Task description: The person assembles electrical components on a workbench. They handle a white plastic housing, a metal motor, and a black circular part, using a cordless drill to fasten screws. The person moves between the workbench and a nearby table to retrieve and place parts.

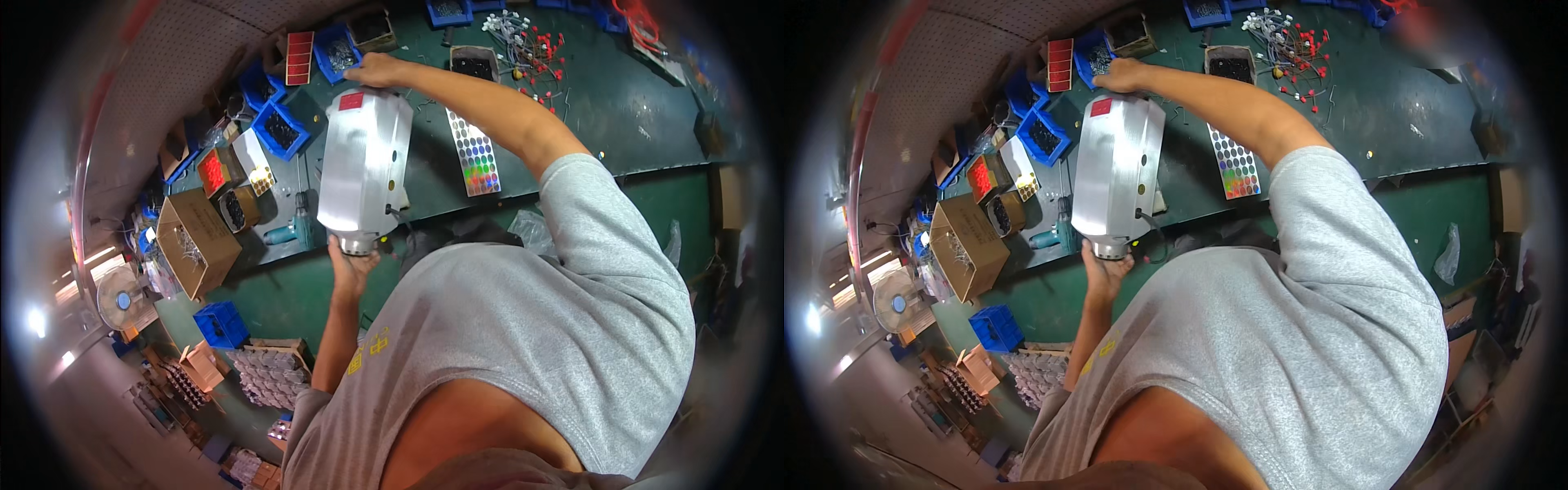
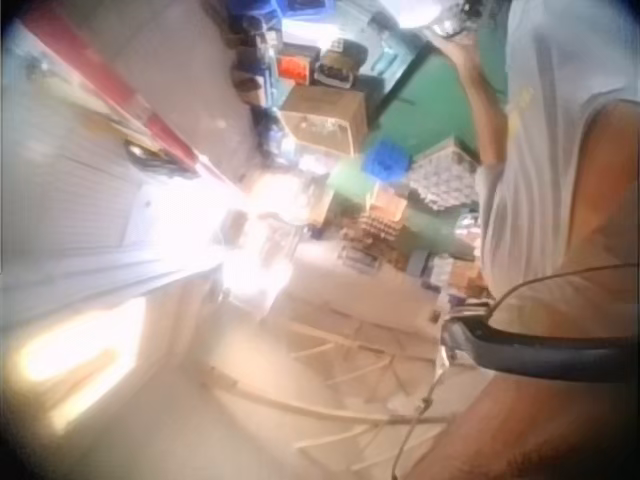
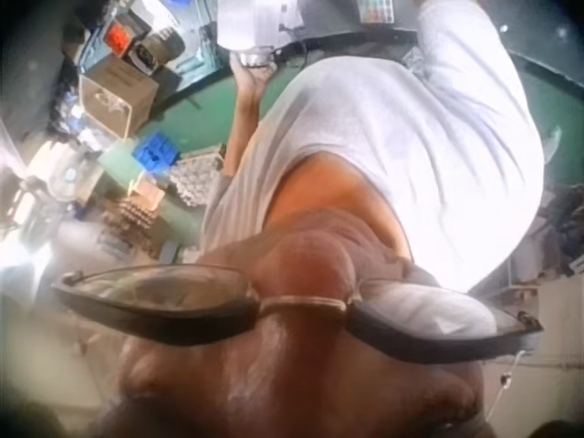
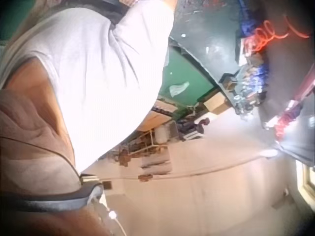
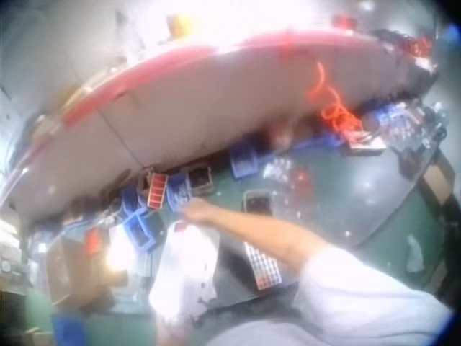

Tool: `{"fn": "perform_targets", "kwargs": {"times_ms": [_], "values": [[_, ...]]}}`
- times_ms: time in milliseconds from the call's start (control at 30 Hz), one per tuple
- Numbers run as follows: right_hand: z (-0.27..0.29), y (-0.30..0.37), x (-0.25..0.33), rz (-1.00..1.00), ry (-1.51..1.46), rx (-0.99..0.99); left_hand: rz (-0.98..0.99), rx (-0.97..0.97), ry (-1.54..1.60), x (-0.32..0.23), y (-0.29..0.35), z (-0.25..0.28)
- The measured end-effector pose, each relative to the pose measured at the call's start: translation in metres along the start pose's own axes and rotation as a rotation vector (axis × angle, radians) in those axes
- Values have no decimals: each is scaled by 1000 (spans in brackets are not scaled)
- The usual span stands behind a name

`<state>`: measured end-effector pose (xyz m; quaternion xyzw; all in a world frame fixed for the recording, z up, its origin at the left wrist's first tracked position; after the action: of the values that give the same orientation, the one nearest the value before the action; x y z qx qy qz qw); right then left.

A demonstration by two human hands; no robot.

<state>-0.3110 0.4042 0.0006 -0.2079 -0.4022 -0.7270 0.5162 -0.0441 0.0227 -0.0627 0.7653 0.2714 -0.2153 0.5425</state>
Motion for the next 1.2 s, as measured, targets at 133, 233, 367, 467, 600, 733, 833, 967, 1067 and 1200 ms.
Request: {"fn": "perform_targets", "kwargs": {"times_ms": [133, 233, 367, 467, 600, 733, 833, 967, 1067, 1200], "values": [[11, 42, -64, -161, -236, -100, -17, -11, -355, -84, 43, -16], [-7, 84, -127, -385, -439, 73, -28, -54, -606, -126, 53, -21], [-59, 117, -198, -564, -604, -126, -220, 87, -925, -183, 65, -105], [-93, 132, -208, -588, -789, 57, -211, 121, -1013, -190, 69, -143], [-90, 135, -215, -613, -839, 7, -329, 142, -1186, -201, 63, -163], [-62, 137, -229, -518, -466, -248, -739, 200, -1271, -217, 54, -203], [-48, 171, -243, -455, -672, -565, -820, 287, -1236, -224, 42, -235], [-38, 238, -220, -427, -1200, -618, -1167, 297, -1473, -229, 48, -292], [-18, 286, -175, -301, -1307, -645, -1331, 341, -1634, -229, 49, -338], [-13, 342, -113, -217, -1588, -619, -1307, 393, -1730, -203, 52, -386]]}}
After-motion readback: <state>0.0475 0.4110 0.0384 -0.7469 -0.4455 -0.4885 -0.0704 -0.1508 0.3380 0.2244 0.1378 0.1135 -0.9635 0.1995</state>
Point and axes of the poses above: each hand's wrist, its own y-axis away from the middle knuckle, its own z-axis out of the back of the hand, x = y × z, the point moved 8 cm from there along -y, towards the middle knuckle, and after that the axes turned 7 degrees about -z, right-handed, at the moved point
